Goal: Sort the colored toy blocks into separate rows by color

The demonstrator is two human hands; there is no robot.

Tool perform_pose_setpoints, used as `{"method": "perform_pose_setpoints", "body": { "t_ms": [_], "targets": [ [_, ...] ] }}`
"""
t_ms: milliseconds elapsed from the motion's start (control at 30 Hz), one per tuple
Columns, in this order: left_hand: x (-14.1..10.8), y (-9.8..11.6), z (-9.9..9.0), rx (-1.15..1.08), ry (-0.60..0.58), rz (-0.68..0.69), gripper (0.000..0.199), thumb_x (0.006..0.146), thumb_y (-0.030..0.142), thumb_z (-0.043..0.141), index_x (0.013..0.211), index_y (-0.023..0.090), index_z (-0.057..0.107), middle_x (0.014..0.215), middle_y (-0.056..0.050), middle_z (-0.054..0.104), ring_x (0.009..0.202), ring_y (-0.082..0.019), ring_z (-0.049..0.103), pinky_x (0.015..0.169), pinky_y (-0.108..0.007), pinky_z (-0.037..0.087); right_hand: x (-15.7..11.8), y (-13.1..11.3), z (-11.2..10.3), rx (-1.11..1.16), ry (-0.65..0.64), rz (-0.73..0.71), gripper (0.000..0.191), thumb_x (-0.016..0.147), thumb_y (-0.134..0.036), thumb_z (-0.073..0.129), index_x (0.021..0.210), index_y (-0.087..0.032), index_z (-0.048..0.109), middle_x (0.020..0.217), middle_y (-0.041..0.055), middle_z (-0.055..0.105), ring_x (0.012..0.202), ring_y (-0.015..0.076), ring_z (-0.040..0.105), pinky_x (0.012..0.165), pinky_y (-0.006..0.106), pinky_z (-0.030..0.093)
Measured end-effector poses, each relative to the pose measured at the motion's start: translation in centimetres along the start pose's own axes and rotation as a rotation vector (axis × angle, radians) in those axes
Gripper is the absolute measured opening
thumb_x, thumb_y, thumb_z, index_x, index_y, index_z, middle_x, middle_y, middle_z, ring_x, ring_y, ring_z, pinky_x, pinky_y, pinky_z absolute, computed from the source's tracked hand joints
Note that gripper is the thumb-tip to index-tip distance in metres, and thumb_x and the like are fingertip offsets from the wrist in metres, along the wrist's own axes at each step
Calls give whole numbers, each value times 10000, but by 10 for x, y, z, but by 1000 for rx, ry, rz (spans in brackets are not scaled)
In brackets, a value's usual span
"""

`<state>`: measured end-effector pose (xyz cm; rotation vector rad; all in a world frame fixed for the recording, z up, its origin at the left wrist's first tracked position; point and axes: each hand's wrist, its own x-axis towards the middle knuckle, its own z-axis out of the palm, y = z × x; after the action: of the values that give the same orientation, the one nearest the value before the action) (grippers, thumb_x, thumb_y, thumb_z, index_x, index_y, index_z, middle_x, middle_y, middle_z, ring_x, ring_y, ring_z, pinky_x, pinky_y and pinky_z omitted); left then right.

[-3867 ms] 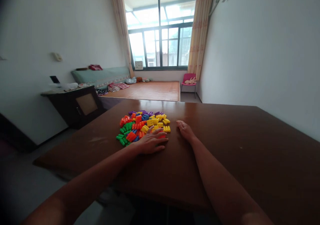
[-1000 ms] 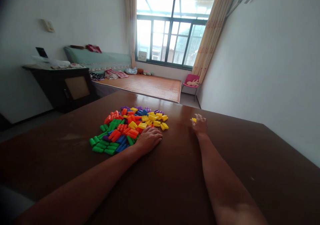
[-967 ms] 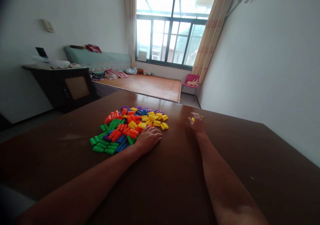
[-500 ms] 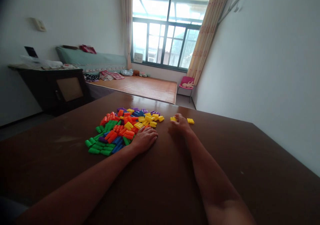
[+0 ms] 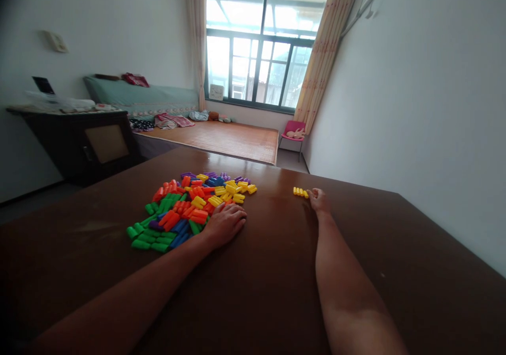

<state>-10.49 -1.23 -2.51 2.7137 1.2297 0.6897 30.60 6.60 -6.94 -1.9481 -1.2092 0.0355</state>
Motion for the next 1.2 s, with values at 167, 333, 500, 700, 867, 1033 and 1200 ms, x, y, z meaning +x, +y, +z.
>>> {"method": "perform_pose_setpoints", "body": {
  "t_ms": [167,333,500,700,867,1033,1200],
  "targets": [
    [0,-2,2,1,8,-2,249,935,364,440,1055,282,641,1149,-11,641,1147,-213,528,1087,-443,261,-7,-15,-10,-124,67,-146,336,805,-360,477,986,-167,684,951,106,701,851,225,615,839,383,448],
    [0,-3,3,-1,15,6,245,932,361,444,1056,284,641,1152,-12,640,1143,-212,530,1090,-440,257,-17,-32,-7,-221,-42,-385,298,770,-274,495,974,-214,703,1116,74,668,1068,245,555,950,415,360],
    [0,-1,2,1,9,-2,233,928,359,448,1044,282,635,1150,-9,641,1140,-217,532,1087,-453,260,-20,-31,1,-212,-59,-370,370,727,-159,457,1015,-205,686,1130,71,670,1093,233,556,980,424,343],
    [-1,3,-2,5,-8,-11,226,924,350,451,1032,269,632,1154,-23,641,1139,-221,530,1082,-460,268,-20,-54,-2,-125,36,-407,368,812,-213,430,1101,-170,653,1184,107,645,1134,257,528,1008,456,345],
    [-1,3,0,-2,1,-11,239,926,344,444,1026,262,646,1144,-29,645,1131,-218,534,1079,-441,282,-67,-139,23,73,-345,-603,364,879,-256,412,1148,-183,645,1087,96,676,984,215,600,912,363,449],
    [-1,2,0,8,-6,0,245,914,285,453,1044,272,659,1120,-24,653,1121,-221,539,1070,-446,297,-123,-198,62,122,-560,-877,316,852,-235,544,1157,-231,629,1176,66,649,1120,217,536,985,360,412],
    [-1,3,-4,1,-10,-2,247,923,293,438,1026,278,663,1107,-19,652,1115,-210,537,1060,-424,310,-106,-176,54,17,-493,-865,230,765,-94,592,931,-242,654,968,26,686,990,203,553,891,336,454]
  ]
}}
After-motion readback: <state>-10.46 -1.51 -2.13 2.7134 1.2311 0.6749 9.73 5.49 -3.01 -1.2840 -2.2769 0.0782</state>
